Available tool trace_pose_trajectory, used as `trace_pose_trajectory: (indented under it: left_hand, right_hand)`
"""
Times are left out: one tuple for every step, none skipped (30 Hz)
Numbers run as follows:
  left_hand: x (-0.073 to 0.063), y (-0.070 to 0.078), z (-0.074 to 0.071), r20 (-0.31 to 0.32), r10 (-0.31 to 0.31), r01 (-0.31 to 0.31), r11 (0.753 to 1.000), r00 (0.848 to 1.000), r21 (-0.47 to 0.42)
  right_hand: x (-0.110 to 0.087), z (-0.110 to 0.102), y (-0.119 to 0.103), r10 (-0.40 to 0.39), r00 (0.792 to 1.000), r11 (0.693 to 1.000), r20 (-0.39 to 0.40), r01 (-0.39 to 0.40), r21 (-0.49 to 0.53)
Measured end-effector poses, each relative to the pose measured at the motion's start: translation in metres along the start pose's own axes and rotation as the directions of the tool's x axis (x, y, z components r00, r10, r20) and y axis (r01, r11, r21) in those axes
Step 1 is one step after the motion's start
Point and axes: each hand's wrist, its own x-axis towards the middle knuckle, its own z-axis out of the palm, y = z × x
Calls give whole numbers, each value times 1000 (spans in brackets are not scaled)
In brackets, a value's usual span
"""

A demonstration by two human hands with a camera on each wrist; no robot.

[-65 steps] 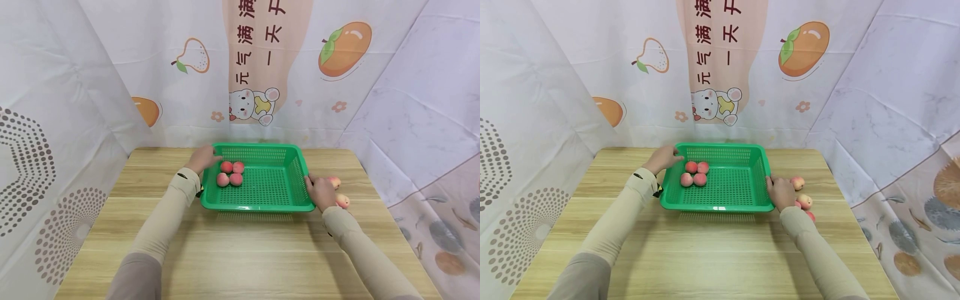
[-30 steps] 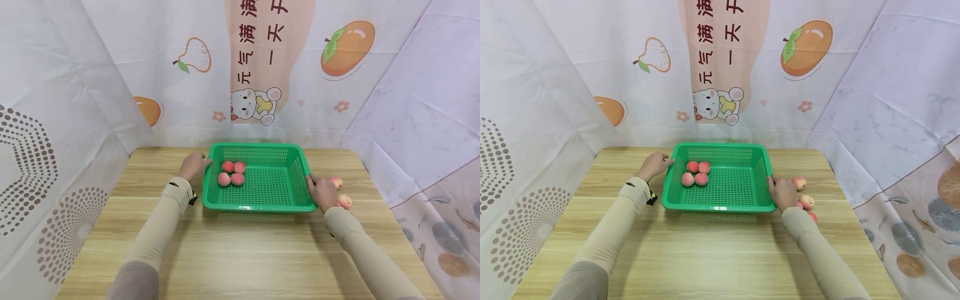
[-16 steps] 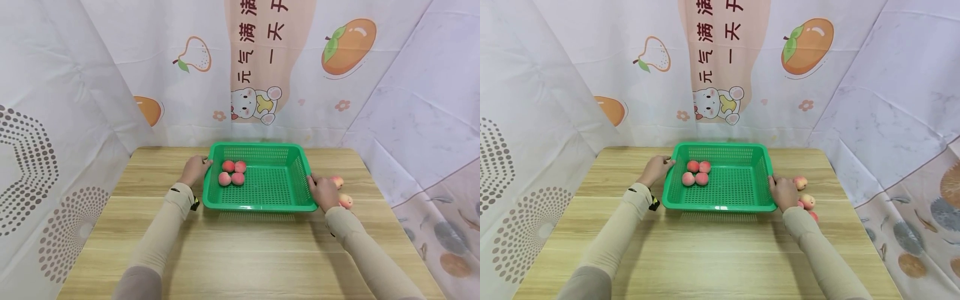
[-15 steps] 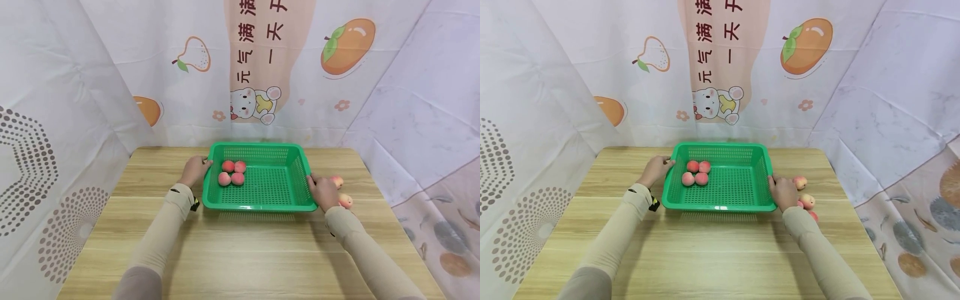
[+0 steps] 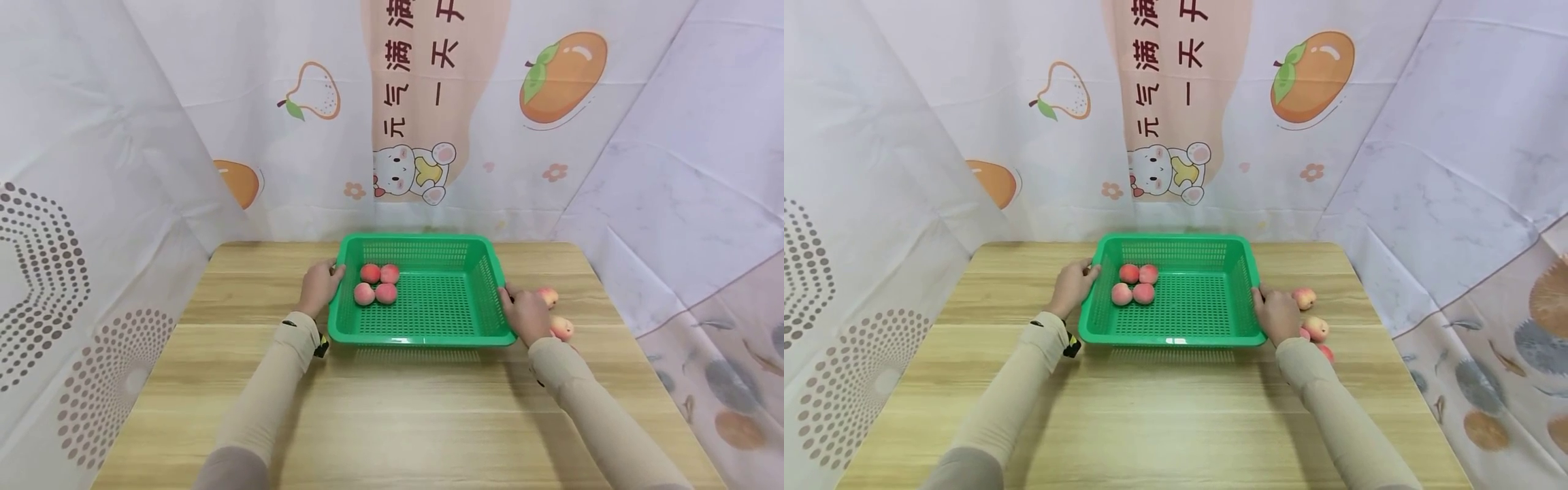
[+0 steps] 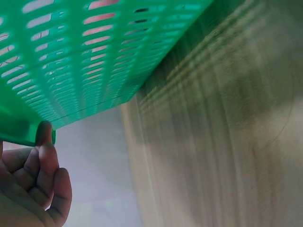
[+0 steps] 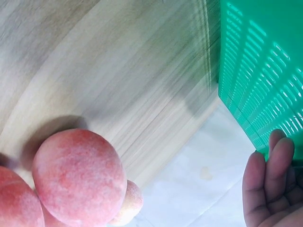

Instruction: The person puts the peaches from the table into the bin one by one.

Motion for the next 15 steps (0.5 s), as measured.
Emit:
trace_pose_trajectory:
  left_hand:
    - [-1, -1, 1, -9, 1, -1, 1000, 1000, -3]
    - [-2, -1, 2, -17, 0, 0, 1000, 1000, -6]
    - [-3, -1, 2, -22, -1, 1, 1000, 1000, -10]
    - [-4, -2, 3, -25, -3, 2, 1000, 1000, -9]
    - [-5, -1, 3, -27, -6, 5, 1000, 1000, -11]
    - [-5, -1, 3, -30, -5, 5, 1000, 1000, -7]
    - [-5, 0, 4, -32, -4, 4, 1000, 999, -3]
    - [-5, 0, 5, -37, -2, 2, 1000, 999, 1]
    - [-5, 1, 5, -42, 4, -3, 1000, 999, 8]
    - [-5, 2, 6, -49, 9, -8, 1000, 999, 15]
    - [-5, 2, 7, -55, 13, -12, 1000, 998, 15]
    - [-5, 3, 8, -63, 16, -15, 1000, 998, 18]
    - [-4, 4, 9, -73, 18, -16, 1000, 997, 16]
    - [-4, 4, 9, -82, 17, -16, 1000, 996, 13]
    - [-4, 5, 10, -90, 16, -15, 1000, 996, 15]
  right_hand:
    - [0, 0, 0, 0, 1000, 1000, 7, 0, 1]
    - [0, 1, 0, 1, 1000, 1000, 11, -1, 4]
    - [0, 1, 0, 2, 1000, 1000, 13, -2, 7]
    - [0, 2, 0, 0, 1000, 1000, 14, 0, 8]
    - [0, 2, 0, -3, 1000, 1000, 15, 3, 10]
    - [0, 2, 0, -5, 1000, 1000, 15, 5, 11]
    - [0, 2, 1, -7, 1000, 1000, 14, 7, 15]
    - [0, 2, 1, -6, 1000, 1000, 12, 6, 19]
    - [0, 3, 2, -2, 1000, 1000, 11, 2, 24]
    - [1, 3, 2, 2, 1000, 1000, 11, -2, 27]
    - [1, 3, 2, 6, 1000, 999, 11, -6, 31]
    - [1, 3, 3, 11, 1000, 999, 10, -11, 35]
    - [1, 3, 3, 13, 1000, 999, 9, -14, 38]
    - [2, 3, 3, 17, 1000, 999, 6, -17, 39]
    - [2, 3, 3, 18, 1000, 999, 1, -18, 41]
